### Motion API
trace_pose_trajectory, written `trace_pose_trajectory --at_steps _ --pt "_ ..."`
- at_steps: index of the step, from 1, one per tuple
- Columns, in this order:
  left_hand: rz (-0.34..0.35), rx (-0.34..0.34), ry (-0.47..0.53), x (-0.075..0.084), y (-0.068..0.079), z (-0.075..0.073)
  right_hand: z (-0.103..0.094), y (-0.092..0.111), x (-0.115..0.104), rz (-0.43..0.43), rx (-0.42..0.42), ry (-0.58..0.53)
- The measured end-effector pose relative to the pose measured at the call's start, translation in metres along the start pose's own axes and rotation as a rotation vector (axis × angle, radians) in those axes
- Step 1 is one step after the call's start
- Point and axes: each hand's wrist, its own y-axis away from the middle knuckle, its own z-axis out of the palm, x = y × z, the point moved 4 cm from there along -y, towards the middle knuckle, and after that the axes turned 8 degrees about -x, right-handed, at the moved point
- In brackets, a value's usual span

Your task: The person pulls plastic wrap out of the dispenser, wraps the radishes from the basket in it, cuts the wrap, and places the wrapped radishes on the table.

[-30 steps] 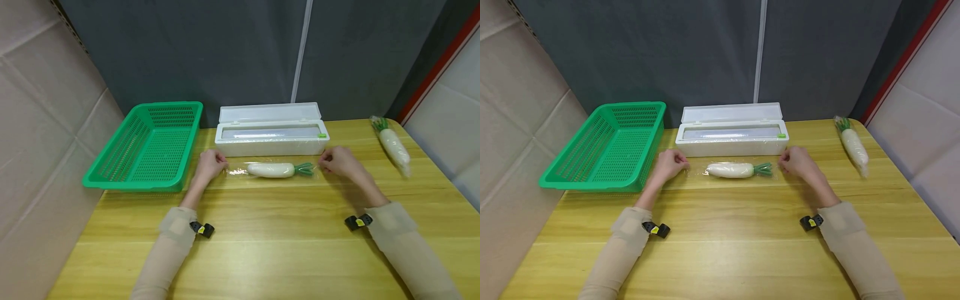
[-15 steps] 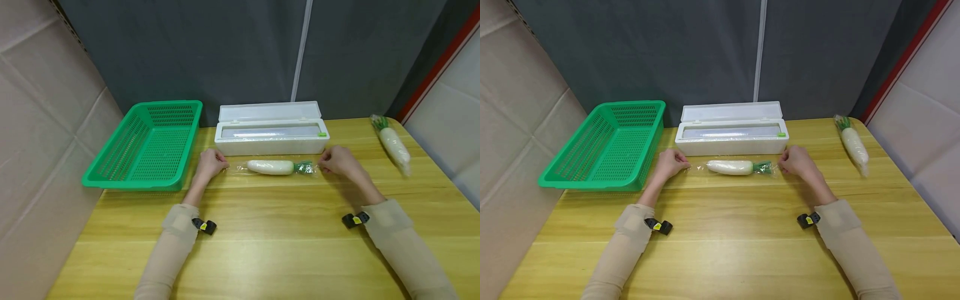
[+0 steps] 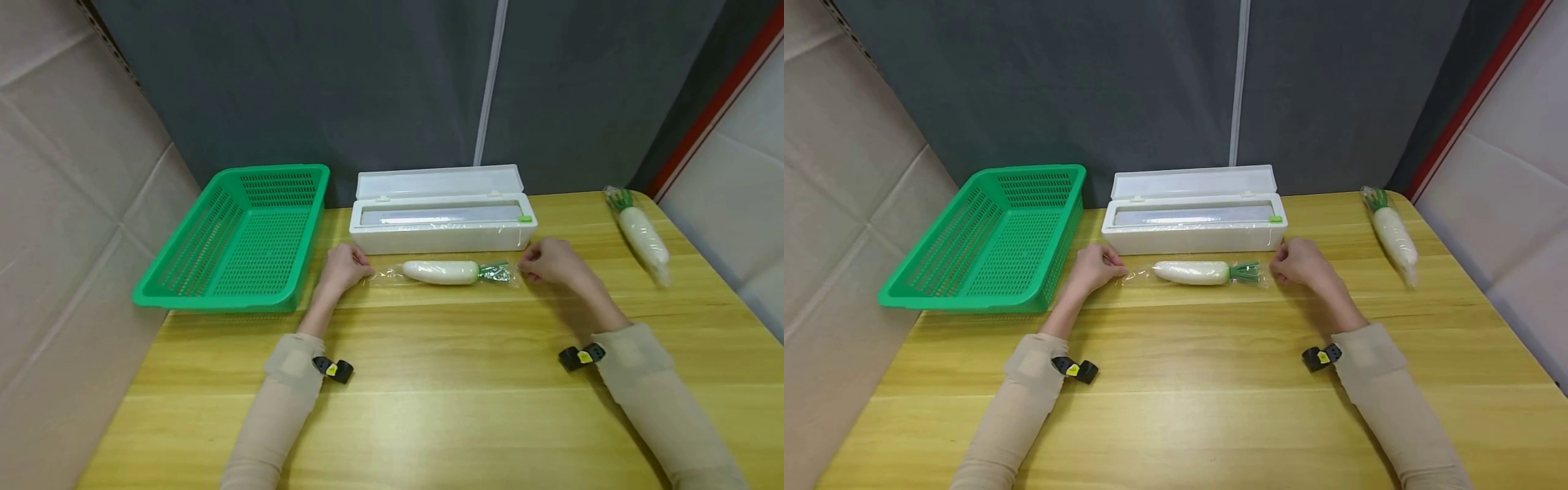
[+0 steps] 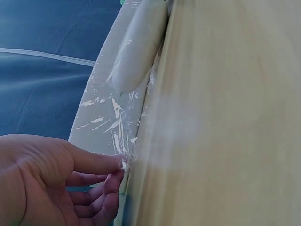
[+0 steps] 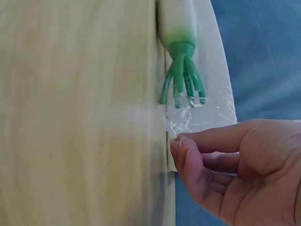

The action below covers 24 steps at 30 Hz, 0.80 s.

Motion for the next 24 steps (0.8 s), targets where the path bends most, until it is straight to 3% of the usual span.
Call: trace_pose_trajectory --at_steps 7,14,24 --pt "0.034 -0.018 -0.005 0.004 0.003 -0.007 -0.004 0.001 0.001 -0.036 -0.028 -0.032" --pt "0.001 -0.038 0.002 0.006 0.007 -0.013 -0.006 0.004 0.001 -0.044 -0.033 -0.058" --pt "0.018 0.009 -0.003 0.007 0.009 -0.020 -0.021 0.011 0.003 -0.012 0.027 -0.042"
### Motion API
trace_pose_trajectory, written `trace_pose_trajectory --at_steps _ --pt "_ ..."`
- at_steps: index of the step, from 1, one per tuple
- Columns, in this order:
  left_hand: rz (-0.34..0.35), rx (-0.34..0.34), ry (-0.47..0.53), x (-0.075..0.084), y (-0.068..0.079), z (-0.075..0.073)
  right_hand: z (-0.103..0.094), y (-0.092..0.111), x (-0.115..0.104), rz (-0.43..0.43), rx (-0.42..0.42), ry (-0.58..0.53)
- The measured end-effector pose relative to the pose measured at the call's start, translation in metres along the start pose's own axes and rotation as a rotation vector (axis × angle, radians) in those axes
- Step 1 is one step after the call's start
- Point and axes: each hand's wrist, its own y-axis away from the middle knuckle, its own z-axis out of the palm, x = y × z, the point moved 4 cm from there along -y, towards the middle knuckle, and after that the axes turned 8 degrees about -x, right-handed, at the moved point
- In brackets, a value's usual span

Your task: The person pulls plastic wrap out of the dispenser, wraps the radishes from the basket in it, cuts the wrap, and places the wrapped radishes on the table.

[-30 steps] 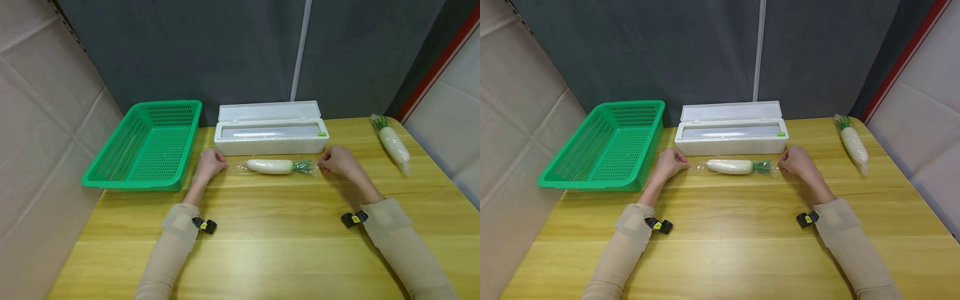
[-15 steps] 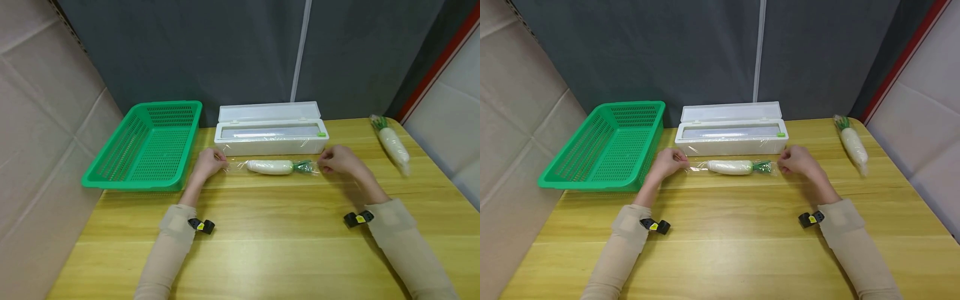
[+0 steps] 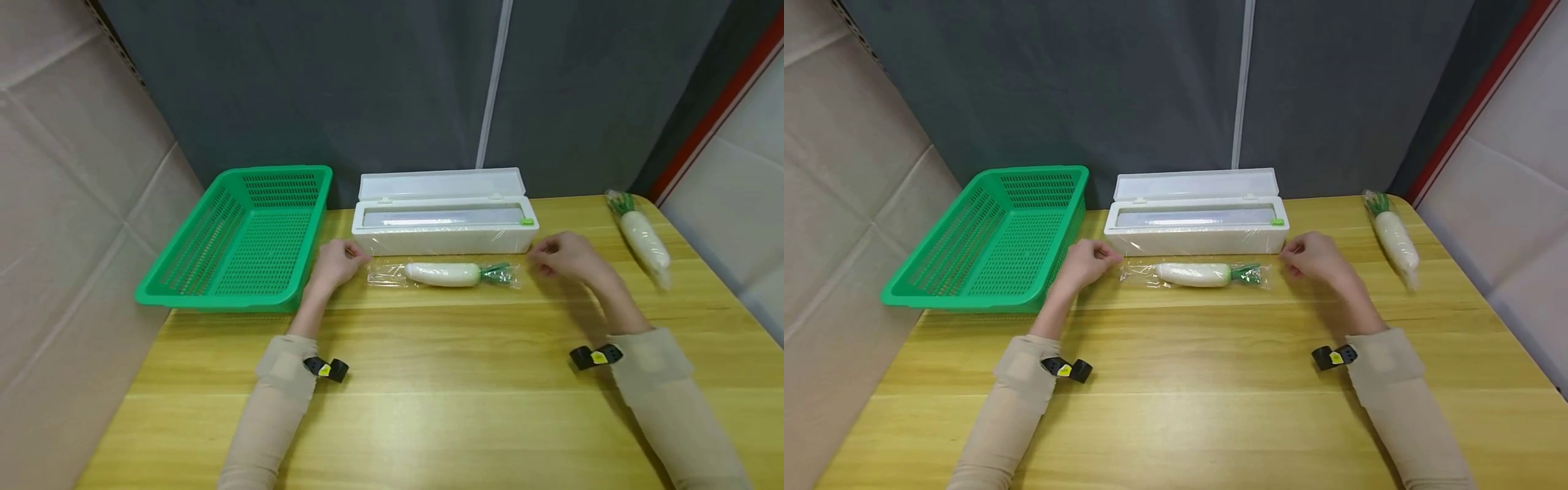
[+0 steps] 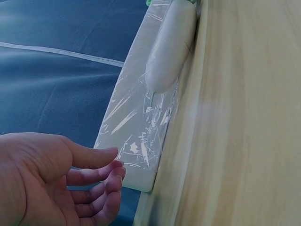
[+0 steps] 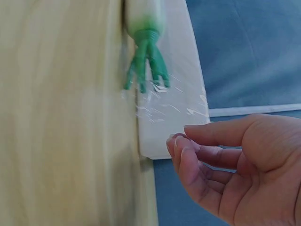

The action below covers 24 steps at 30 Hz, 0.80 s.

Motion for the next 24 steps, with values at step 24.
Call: trace_pose_trajectory --at_steps 24 --pt "0.289 -0.104 0.084 0.055 -0.012 0.024 -0.026 -0.003 -0.015 -0.210 0.311 0.056"
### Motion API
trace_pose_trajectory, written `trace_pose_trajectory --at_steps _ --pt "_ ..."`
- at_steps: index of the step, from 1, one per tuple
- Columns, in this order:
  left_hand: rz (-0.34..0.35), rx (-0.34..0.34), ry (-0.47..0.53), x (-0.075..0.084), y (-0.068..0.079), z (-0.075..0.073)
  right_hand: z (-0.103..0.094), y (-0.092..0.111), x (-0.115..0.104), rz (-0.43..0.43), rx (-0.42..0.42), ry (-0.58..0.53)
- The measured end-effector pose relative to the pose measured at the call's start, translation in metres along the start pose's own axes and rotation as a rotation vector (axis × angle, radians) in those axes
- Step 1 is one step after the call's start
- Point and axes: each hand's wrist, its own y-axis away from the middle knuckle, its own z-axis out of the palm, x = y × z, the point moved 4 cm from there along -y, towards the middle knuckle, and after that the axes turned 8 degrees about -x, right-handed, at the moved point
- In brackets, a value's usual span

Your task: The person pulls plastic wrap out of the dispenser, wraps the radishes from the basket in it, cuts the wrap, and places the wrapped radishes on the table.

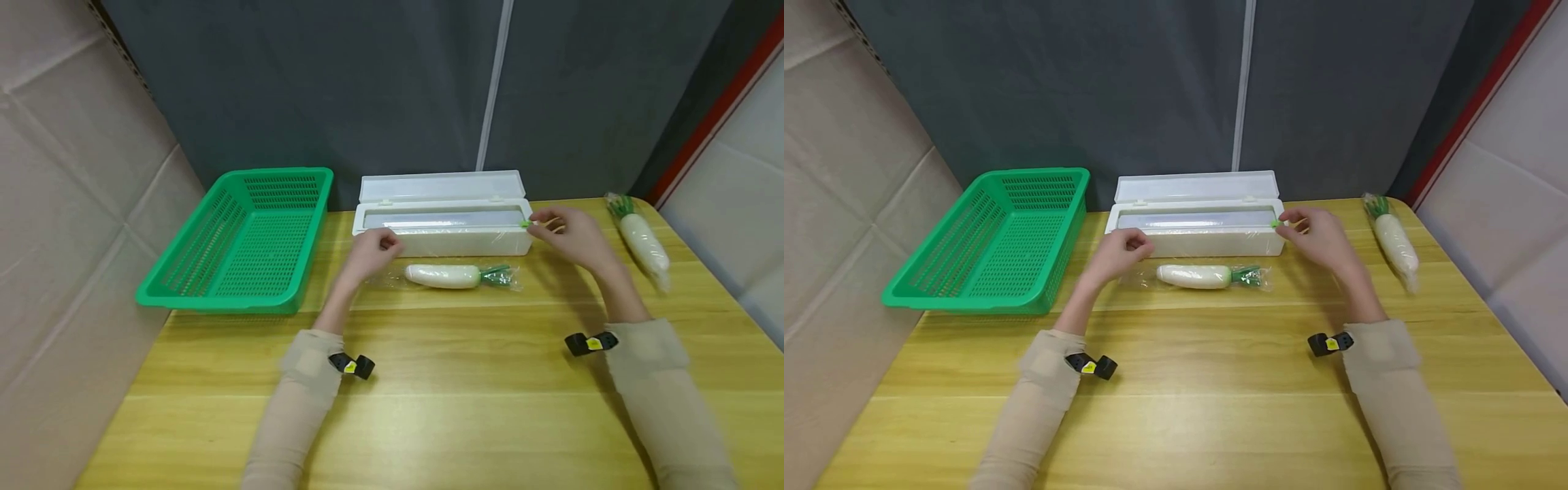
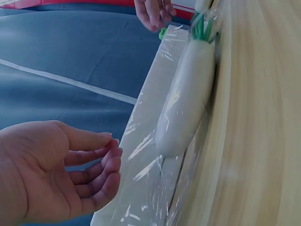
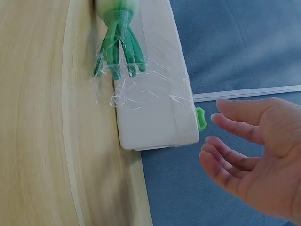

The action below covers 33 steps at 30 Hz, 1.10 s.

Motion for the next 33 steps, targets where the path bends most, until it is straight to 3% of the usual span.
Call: trace_pose_trajectory --at_steps 9,19,33 --pt "0.070 -0.048 0.020 0.025 -0.016 0.024 0.006 -0.011 0.004 -0.105 -0.028 -0.034" --pt "0.094 -0.091 0.064 0.046 -0.030 0.052 0.016 -0.020 0.014 -0.102 -0.129 -0.027" --pt "0.200 -0.067 0.072 0.076 -0.048 0.082 0.023 -0.026 0.015 -0.151 -0.125 -0.006"
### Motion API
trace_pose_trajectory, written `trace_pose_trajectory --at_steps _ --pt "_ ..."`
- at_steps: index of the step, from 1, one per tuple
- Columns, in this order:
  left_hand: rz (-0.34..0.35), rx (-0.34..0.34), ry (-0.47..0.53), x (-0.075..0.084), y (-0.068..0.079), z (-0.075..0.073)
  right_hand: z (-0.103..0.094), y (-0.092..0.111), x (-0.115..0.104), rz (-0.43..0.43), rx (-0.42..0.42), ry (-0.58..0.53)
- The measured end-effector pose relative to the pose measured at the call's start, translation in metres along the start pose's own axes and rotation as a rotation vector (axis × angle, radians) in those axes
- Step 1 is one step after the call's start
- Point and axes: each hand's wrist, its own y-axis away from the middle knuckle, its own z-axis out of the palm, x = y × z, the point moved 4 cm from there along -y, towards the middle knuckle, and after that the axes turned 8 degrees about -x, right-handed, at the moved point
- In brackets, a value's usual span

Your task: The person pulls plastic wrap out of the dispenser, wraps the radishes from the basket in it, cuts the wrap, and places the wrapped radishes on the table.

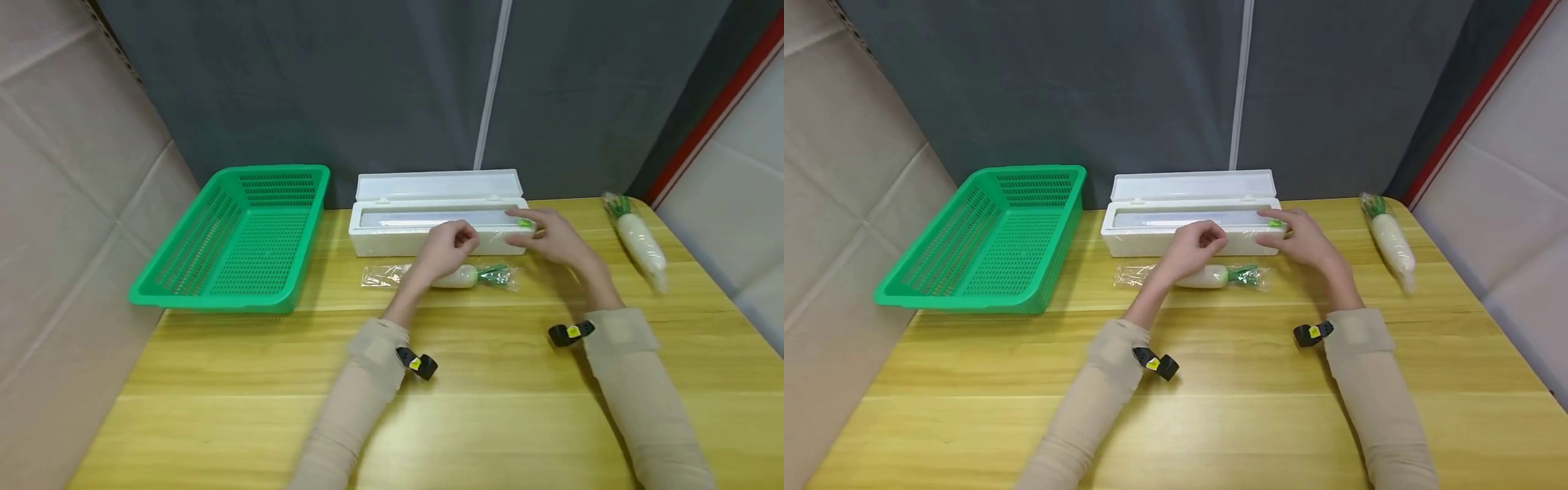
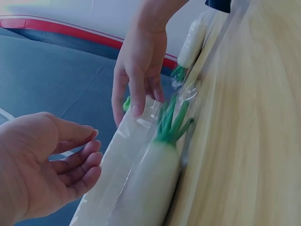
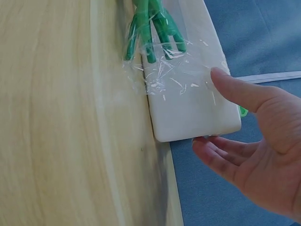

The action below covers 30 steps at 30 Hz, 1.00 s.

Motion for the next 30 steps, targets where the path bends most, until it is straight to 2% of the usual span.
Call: trace_pose_trajectory --at_steps 5,9,13,21,25,30 --pt "0.056 0.040 -0.027 0.006 -0.008 0.006 0.003 -0.005 0.001 0.001 0.011 -0.014" --pt "0.072 0.083 -0.037 0.008 -0.013 0.011 0.004 -0.006 0.003 0.008 0.021 -0.001" --pt "0.088 0.097 -0.064 0.011 -0.017 0.018 0.004 -0.006 0.004 0.020 0.034 0.003" --pt "0.110 0.168 -0.220 0.015 -0.027 0.033 0.004 -0.004 0.004 0.015 0.052 0.011" --pt "0.108 0.169 -0.288 0.016 -0.037 0.039 0.004 -0.001 0.006 0.042 0.048 0.016" --pt "0.102 0.128 -0.345 0.018 -0.049 0.044 0.003 0.002 0.010 0.054 0.052 0.028"
